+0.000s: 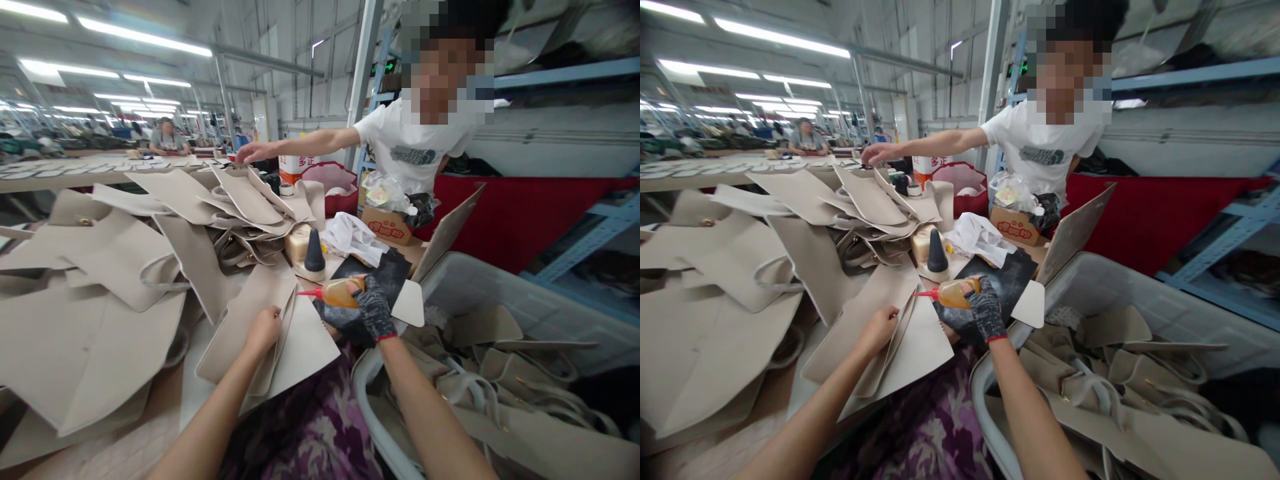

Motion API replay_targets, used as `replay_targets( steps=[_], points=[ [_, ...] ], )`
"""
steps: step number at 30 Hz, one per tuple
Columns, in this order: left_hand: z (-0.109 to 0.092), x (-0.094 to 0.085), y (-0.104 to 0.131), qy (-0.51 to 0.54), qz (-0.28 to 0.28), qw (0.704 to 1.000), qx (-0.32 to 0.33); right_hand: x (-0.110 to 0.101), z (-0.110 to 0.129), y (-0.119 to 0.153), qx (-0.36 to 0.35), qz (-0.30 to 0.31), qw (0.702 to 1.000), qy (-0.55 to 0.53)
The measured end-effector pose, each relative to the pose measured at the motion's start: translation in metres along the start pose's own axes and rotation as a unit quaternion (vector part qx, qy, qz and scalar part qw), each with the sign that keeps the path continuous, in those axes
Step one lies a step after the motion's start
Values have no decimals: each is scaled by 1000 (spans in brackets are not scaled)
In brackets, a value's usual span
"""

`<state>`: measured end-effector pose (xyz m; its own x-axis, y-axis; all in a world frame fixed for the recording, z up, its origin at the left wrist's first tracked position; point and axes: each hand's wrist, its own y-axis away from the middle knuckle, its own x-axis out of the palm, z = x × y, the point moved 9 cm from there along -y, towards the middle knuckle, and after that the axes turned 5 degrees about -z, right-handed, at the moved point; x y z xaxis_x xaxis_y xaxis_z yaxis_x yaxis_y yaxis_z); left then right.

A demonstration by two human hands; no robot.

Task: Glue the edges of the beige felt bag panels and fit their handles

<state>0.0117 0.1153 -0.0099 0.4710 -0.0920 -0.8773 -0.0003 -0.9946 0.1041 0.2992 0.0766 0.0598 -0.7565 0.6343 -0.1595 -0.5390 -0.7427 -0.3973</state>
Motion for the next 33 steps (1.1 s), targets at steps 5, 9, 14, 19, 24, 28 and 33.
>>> replay_targets(
  steps=[5, 9, 14, 19, 24, 28, 33],
  points=[
    [1, 0, -1, 4, 0, 1000, -1, 21, 5, 15, -16, 28, 999, 6],
    [-1, -2, 1, 5, 2, 1000, -1, 37, -7, 8, -40, 45, 997, 39],
    [-1, -1, 2, 6, 3, 1000, 0, 50, -14, -6, -73, 47, 994, 62],
    [-1, 0, 1, 5, 1, 1000, 2, 57, -14, -15, -103, 62, 988, 99],
    [-1, 1, 0, 3, -1, 1000, 6, 60, -19, -24, -102, 71, 984, 126],
    [-1, 4, -2, 1, 1, 1000, 11, 61, -20, -26, -96, 76, 983, 140],
    [0, 4, -2, -1, 2, 1000, 8, 58, -21, -21, -87, 91, 981, 149]
  ],
)
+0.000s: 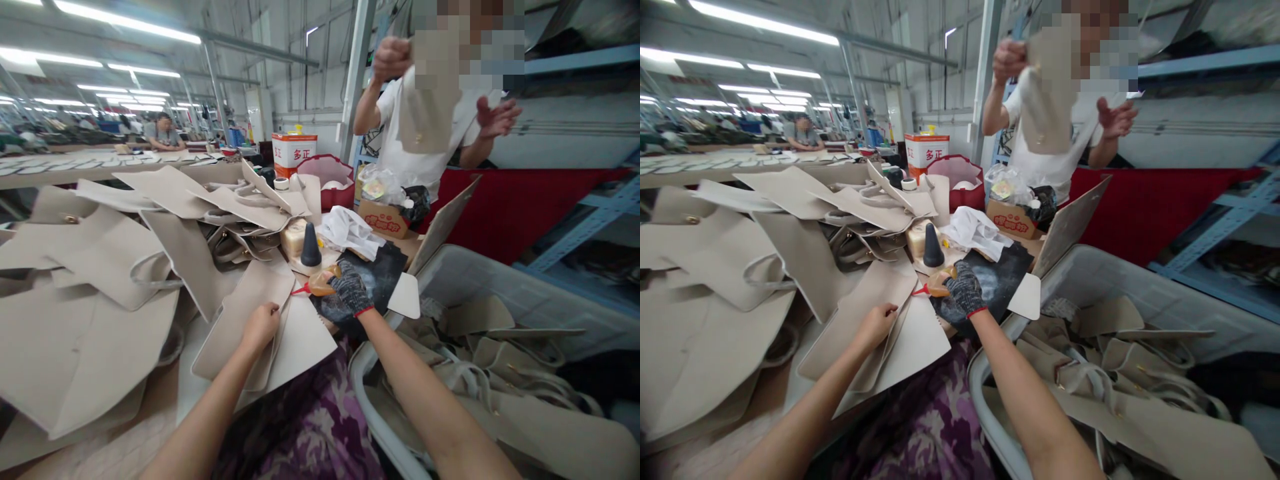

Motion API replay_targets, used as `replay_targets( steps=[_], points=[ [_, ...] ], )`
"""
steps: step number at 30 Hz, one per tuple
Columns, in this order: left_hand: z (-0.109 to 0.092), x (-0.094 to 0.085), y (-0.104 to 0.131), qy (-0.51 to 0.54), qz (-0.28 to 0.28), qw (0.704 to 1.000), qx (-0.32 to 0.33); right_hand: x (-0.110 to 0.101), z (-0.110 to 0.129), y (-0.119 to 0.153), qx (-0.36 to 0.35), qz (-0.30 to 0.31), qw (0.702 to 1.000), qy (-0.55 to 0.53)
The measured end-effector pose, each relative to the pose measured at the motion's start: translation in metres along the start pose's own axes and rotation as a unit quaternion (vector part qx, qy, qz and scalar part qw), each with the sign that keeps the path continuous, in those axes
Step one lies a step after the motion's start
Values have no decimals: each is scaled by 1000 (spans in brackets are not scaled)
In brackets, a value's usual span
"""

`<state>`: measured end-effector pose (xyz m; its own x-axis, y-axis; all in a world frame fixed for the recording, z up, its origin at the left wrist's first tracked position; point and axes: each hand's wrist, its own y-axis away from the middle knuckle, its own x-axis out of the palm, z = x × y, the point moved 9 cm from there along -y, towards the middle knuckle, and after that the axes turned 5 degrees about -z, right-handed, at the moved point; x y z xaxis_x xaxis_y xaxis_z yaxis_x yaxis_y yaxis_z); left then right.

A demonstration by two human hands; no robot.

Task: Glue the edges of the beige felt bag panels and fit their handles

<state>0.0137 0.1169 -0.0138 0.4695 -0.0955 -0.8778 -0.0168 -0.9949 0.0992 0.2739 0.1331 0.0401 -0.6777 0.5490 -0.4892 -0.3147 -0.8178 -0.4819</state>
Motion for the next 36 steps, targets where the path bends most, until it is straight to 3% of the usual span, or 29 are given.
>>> replay_targets(
  steps=[13, 26, 36],
  points=[
    [0, -1, 2, -2, -7, 1000, 6, -5, 1, 22, 33, 21, 998, -40],
    [-3, -3, 5, -4, -8, 1000, 7, -16, 21, 50, 19, 13, 997, -71],
    [-4, -3, 6, -5, -13, 1000, 16, -22, 31, 74, 44, 44, 994, -89]
  ],
)
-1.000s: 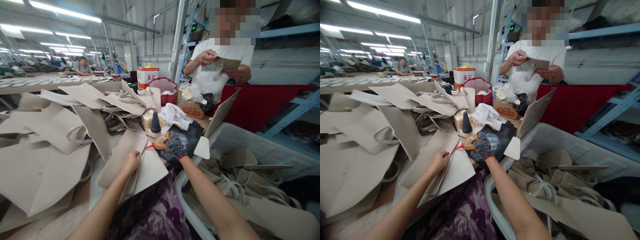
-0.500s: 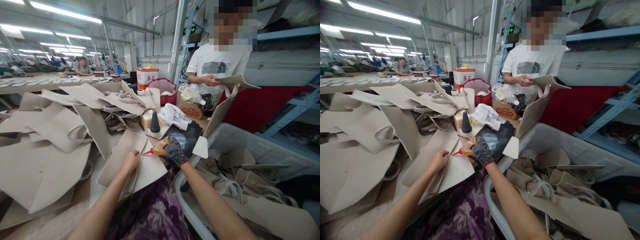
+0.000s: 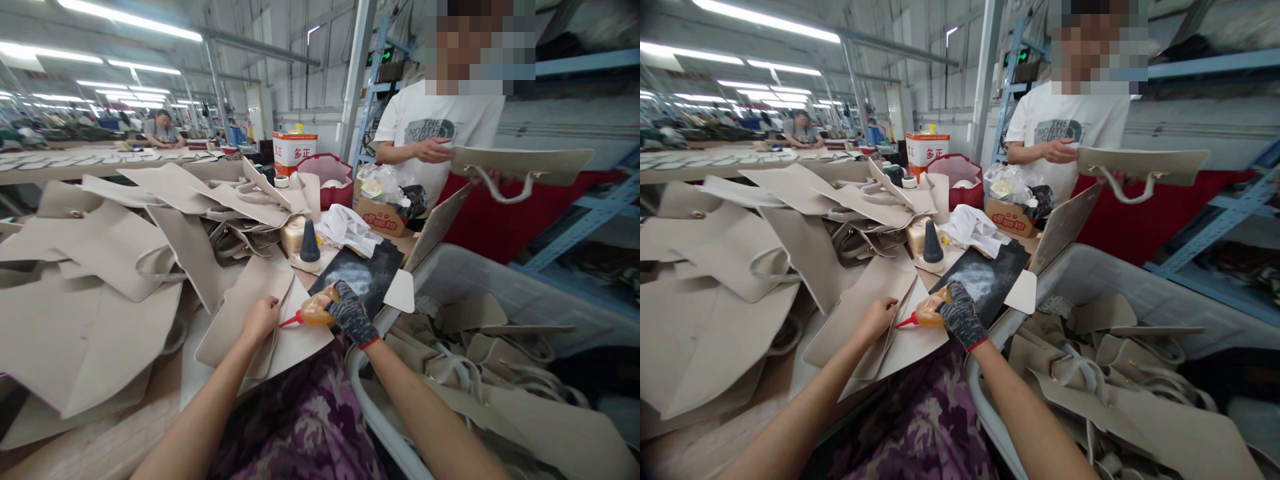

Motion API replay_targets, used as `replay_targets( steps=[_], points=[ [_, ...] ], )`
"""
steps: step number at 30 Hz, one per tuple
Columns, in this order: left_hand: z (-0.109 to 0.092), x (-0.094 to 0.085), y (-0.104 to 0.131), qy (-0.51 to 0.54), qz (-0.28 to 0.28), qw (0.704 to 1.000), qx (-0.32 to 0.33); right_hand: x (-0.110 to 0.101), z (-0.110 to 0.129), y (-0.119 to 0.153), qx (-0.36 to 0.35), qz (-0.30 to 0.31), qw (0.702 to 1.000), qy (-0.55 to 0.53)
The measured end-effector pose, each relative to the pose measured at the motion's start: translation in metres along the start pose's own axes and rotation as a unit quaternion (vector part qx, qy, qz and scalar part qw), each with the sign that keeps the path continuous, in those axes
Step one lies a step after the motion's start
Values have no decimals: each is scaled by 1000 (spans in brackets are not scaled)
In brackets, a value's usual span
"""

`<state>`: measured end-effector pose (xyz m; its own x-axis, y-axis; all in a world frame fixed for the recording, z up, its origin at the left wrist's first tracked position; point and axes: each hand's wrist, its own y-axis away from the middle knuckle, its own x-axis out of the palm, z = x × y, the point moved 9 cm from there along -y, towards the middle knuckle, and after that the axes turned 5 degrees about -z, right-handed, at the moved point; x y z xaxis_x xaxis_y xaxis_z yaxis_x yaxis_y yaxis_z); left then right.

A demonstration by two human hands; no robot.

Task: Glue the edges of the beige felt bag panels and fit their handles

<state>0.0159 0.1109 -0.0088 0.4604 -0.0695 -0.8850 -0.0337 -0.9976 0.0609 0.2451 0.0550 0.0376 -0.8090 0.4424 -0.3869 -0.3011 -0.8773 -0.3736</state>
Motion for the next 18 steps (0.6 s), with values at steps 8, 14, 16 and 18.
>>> replay_targets(
  steps=[8, 14, 16, 18],
  points=[
    [2, 3, -2, -2, 2, 1000, -3, -3, 5, 19, 13, 1, 999, -46],
    [1, 3, -1, -6, 0, 1000, 1, -4, 12, 31, 15, 18, 998, -54],
    [1, 2, 0, -8, -1, 1000, 0, -2, 13, 34, 18, 32, 999, -40],
    [1, 2, 1, -9, -3, 1000, 2, -1, 13, 36, 21, 42, 999, -21]
  ],
)
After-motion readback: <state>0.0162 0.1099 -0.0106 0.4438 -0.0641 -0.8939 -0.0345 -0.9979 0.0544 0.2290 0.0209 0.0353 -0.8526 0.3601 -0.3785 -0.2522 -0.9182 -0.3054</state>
